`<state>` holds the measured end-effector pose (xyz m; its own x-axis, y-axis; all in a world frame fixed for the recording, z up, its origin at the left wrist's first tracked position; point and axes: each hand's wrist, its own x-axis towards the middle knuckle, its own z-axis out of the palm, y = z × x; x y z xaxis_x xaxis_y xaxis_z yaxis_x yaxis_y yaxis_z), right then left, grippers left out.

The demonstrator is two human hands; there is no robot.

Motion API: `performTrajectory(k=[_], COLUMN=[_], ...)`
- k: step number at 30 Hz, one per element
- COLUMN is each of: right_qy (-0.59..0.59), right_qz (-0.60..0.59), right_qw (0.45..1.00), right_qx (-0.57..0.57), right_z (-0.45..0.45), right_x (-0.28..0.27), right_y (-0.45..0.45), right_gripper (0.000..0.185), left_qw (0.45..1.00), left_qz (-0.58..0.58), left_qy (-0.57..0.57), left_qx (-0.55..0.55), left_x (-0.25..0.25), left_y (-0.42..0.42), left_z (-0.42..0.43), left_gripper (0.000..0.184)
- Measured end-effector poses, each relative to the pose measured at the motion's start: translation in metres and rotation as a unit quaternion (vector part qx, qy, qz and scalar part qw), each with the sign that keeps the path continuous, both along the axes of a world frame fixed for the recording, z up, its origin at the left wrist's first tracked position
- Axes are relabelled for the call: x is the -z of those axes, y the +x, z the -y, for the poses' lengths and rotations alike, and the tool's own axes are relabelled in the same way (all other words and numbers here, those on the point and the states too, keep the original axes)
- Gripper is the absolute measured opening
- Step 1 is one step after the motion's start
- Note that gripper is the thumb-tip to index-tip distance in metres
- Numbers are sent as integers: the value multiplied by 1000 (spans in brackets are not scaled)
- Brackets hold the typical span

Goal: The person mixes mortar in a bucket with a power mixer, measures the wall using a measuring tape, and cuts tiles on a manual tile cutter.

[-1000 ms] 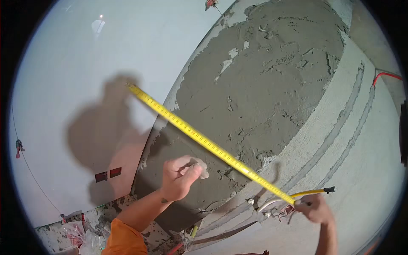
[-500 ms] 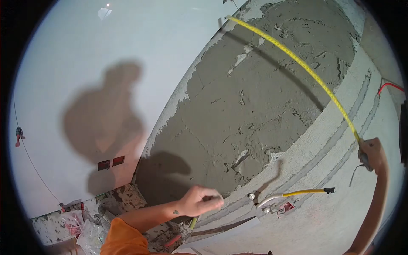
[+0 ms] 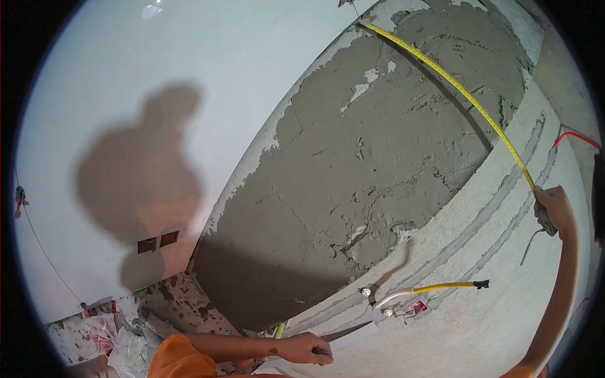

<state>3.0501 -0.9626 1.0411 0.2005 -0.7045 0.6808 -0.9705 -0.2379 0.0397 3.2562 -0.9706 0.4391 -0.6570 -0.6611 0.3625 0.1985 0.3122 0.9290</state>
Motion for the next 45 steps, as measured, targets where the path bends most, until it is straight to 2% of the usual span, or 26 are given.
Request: performTrajectory(k=[4,9,16,27,29,35,39,45], right_qy=[-37,-47,-193,-230,-242,-264,-305,-292], right_qz=[-11,-29,-82,-112,-126,-126,-124,-107], right_qw=[999,998,977,966,961,950,938,942], right_qx=[-15,32,25,31,38,107,112,124], right_z=[10,1,25,27,18,25,33,45], right_x=[-2,1,-12,-10,3,8,16,32], right_y=[4,20,-5,4,12,14,11,16], right_gripper=[53,51,52,55,53,54,54,53], left_qw=[1000,999,997,993,994,989,990,988], left_qz=[4,20,46,58,73,60,50,61], left_qy=[5,22,64,91,83,135,128,138], left_qx=[-8,-12,-16,-47,-16,-23,-15,-6], left_x=[23,47,72,114,114,118,127,132], left_y=[-9,-13,-17,-27,-30,-32,-39,-44], left_z=[4,11,9,8,13,4,5,3], left_gripper=[28,30,33,33,33,31,30,30])
